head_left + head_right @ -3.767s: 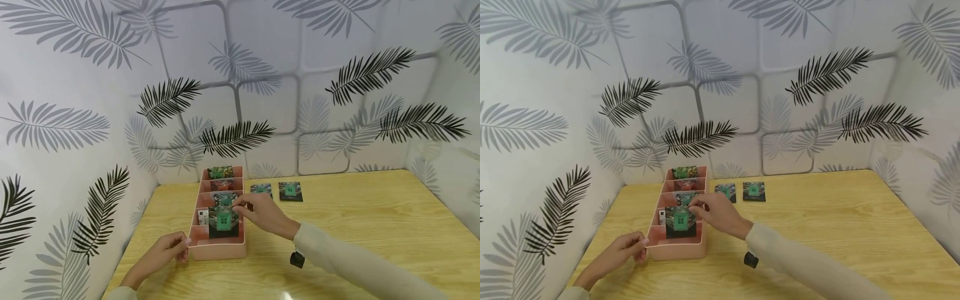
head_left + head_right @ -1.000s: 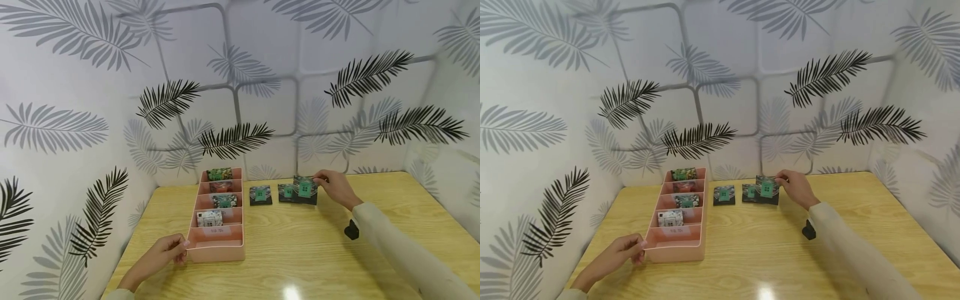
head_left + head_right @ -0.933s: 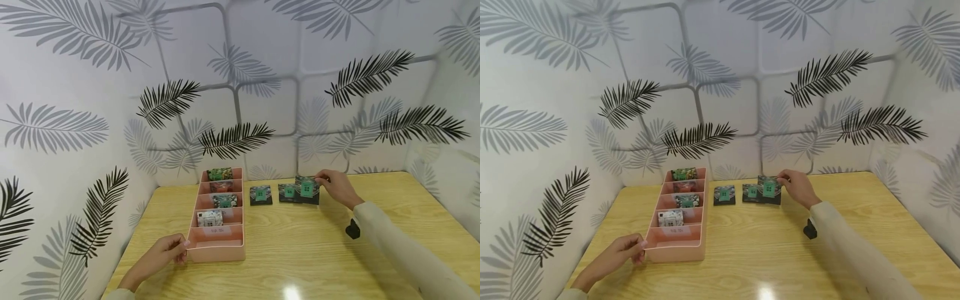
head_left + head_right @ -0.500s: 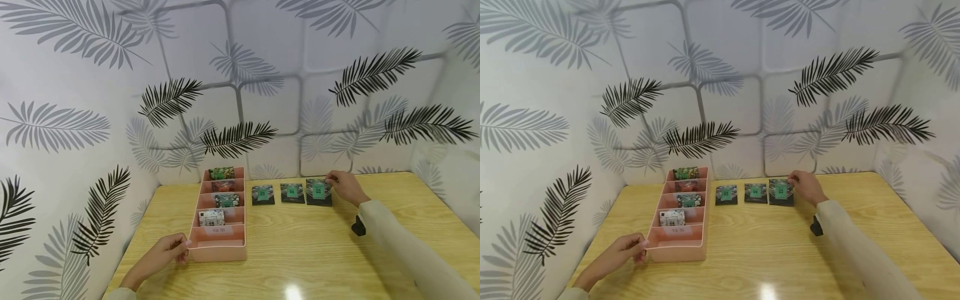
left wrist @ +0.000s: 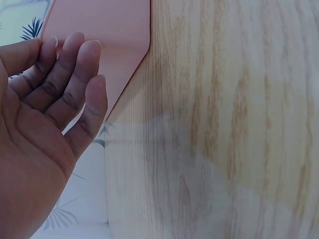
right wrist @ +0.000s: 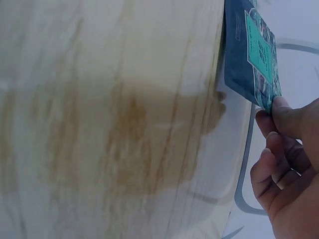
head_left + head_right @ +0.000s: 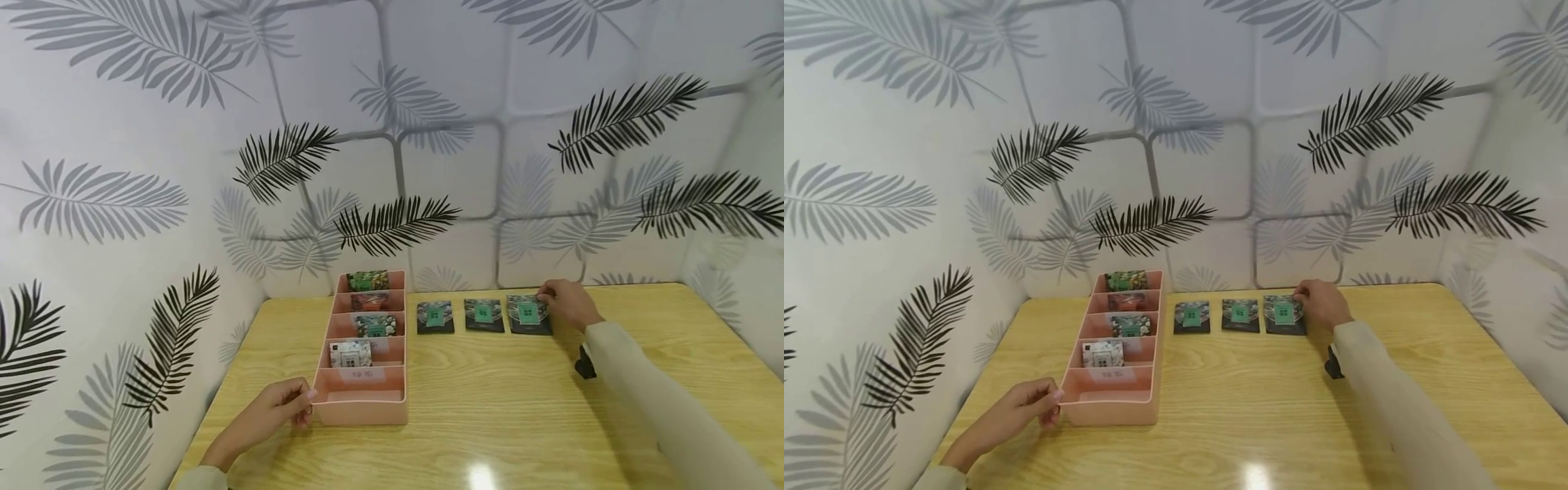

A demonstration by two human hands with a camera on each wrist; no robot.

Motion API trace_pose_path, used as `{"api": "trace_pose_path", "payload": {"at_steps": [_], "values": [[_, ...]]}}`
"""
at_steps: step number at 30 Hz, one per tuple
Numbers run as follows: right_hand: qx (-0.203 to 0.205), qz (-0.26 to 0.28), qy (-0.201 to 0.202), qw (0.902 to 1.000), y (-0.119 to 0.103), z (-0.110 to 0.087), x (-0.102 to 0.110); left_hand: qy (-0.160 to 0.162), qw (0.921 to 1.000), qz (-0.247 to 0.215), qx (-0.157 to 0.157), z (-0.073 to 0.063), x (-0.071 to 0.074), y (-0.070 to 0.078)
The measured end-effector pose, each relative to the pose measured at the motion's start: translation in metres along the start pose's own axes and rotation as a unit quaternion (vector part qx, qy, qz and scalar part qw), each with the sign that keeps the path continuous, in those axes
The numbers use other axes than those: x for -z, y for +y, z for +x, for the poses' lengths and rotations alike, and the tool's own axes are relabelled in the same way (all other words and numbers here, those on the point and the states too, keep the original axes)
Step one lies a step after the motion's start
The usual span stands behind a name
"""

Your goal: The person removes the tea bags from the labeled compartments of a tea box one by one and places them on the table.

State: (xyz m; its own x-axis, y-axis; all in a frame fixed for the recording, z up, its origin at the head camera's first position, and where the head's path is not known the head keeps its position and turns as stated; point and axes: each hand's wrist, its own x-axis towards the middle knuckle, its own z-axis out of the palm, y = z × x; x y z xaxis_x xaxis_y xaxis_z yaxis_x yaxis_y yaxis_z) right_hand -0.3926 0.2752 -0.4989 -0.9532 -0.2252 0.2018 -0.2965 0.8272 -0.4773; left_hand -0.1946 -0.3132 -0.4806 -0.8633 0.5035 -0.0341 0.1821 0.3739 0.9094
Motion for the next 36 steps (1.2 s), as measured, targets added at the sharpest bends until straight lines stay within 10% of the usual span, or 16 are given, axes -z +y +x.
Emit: {"api": "trace_pose_path", "payload": {"at_steps": [24, 36], "values": [[0.005, -0.015, 0.010, 0.9998, 0.006, 0.006, -0.009, 0.002, 1.0000, -0.002, 0.004, 0.000, -0.001, 0.003], [0.050, -0.001, 0.019, 0.9985, -0.034, 0.007, -0.006, 0.005, 0.9999, -0.011, -0.003, 0.000, -0.003, 0.000]]}}
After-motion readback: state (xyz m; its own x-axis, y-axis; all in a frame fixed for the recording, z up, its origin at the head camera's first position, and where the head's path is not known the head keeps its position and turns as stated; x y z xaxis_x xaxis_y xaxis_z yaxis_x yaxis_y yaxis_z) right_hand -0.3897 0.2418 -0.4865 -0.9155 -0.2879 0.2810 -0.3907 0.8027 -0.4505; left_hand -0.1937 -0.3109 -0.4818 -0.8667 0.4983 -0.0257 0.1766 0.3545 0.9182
